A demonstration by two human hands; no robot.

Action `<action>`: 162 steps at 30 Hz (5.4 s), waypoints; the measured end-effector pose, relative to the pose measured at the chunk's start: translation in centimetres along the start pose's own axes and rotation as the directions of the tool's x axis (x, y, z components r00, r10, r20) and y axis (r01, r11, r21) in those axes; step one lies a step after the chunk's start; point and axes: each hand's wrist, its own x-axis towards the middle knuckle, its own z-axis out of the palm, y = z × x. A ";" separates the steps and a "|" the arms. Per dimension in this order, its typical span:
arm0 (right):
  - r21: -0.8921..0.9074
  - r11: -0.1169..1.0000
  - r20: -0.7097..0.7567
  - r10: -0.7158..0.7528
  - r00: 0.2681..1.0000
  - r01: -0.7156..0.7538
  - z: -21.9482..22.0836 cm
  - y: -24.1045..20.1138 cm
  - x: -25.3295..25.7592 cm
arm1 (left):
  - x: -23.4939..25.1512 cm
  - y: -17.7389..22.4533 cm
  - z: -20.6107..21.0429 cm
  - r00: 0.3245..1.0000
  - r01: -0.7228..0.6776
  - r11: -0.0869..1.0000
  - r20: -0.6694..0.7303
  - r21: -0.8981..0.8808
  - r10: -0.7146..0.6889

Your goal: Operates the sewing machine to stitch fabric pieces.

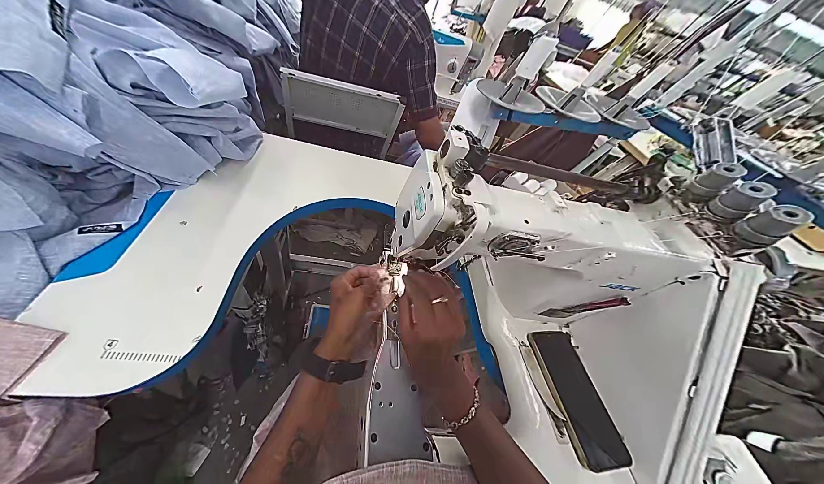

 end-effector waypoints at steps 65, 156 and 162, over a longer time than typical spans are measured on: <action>0.253 0.393 0.536 0.704 0.467 -0.884 4.4 3.3 0.4 | 3.9 -3.4 0.3 0.929 -0.368 0.727 0.195 0.580 0.315; -0.245 0.913 0.873 0.355 0.335 -0.327 -10.3 -3.1 1.3 | -8.3 -4.9 -0.8 0.893 -0.429 0.602 0.216 0.674 0.394; -0.142 0.988 0.779 0.076 0.623 0.057 -9.9 -4.4 -0.7 | -7.7 -5.2 -1.8 0.898 -0.440 0.697 0.288 0.566 0.333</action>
